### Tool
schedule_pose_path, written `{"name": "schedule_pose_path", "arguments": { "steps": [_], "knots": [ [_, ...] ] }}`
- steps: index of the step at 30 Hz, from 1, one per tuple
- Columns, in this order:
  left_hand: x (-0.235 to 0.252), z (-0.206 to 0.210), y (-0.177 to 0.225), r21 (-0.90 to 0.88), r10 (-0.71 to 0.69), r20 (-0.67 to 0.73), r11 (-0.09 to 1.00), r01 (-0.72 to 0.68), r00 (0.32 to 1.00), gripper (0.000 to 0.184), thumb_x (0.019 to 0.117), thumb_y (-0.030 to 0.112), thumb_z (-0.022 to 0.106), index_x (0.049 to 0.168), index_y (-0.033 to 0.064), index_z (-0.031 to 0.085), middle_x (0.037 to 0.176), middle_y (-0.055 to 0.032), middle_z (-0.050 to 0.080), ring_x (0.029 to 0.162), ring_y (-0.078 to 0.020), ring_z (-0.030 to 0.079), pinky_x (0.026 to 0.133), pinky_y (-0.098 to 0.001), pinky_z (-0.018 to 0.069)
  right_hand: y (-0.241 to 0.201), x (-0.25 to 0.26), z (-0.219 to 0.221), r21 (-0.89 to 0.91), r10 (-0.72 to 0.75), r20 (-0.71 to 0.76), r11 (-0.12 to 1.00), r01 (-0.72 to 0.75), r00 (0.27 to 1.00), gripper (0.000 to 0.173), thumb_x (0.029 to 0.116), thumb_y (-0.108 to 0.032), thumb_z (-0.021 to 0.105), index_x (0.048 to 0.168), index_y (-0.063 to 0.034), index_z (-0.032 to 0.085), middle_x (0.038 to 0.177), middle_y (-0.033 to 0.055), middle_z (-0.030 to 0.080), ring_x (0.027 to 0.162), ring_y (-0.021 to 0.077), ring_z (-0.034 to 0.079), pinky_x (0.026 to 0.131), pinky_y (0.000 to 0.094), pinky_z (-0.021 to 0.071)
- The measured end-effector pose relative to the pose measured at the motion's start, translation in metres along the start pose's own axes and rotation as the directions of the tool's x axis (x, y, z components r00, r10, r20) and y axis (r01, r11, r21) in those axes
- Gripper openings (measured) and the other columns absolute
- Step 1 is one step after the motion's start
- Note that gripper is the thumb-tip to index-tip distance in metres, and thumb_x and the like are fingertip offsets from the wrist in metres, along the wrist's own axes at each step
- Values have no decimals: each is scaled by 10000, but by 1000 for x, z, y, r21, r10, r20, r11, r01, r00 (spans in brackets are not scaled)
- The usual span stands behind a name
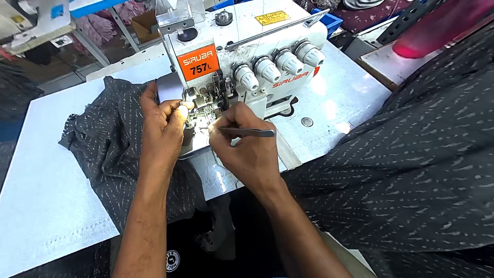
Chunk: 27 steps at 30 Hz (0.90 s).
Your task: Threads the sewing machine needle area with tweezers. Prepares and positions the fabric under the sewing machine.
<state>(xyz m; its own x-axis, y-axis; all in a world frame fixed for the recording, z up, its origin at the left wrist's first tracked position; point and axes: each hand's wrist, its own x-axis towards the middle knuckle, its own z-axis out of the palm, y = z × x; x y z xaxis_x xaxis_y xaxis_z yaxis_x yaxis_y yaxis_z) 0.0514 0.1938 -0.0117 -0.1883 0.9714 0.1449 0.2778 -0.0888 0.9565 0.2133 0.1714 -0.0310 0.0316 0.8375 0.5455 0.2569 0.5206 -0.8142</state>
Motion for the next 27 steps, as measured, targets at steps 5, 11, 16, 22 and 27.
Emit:
{"name": "schedule_pose_path", "arguments": {
  "steps": [5, 11, 16, 22, 27],
  "knots": [
    [0, 0, 0, -16, 1, -7, 1000, -1, 1000, 639, 1032, 69, 536, 1571, 115, 196, 1146, -35, 709, 959, -106, 705, 840, -270, 575, 4, 2, 0, 97, 34, -109, 995, -24, 993, 134, 871, -3, 728, 928, -58, 620, 816, 12, 717, 619, 51, 643, 511, 197, 533],
    [0, -1, 0, -4, 4, 0, 1000, -4, 1000, 650, 1027, 74, 541, 1574, 119, 193, 1119, -30, 708, 920, -95, 696, 808, -257, 567, 4, 0, 7, -76, 15, -56, 997, -20, 998, 145, 858, -38, 763, 944, -72, 652, 794, 2, 683, 613, 44, 622, 517, 197, 528],
    [0, 0, -1, -11, 6, 3, 1000, -6, 1000, 645, 1030, 78, 544, 1574, 120, 198, 1120, -32, 708, 931, -104, 700, 822, -267, 572, -1, -2, 0, -46, 5, -2, 999, -5, 1000, 117, 868, -12, 729, 910, -76, 641, 760, -7, 653, 609, 52, 610, 502, 203, 511],
    [-7, -2, -5, 4, 74, -48, 997, -74, 996, 589, 1047, 133, 506, 1567, 93, 233, 1173, -23, 671, 917, -79, 653, 810, -262, 538, -5, -19, -25, 197, 51, 66, 978, -63, 997, 159, 886, -15, 753, 963, -72, 626, 919, 24, 742, 677, 94, 670, 534, 225, 553],
    [-52, -12, -9, 288, 542, -146, 824, -488, 828, 356, 1050, 160, 545, 1364, -7, 545, 1150, -46, 621, 971, -110, 623, 852, -285, 547, 7, -30, -51, 294, 37, 130, 953, -74, 991, 191, 877, 20, 761, 1023, -39, 653, 1051, 76, 748, 871, 162, 738, 748, 291, 647]
  ]
}}
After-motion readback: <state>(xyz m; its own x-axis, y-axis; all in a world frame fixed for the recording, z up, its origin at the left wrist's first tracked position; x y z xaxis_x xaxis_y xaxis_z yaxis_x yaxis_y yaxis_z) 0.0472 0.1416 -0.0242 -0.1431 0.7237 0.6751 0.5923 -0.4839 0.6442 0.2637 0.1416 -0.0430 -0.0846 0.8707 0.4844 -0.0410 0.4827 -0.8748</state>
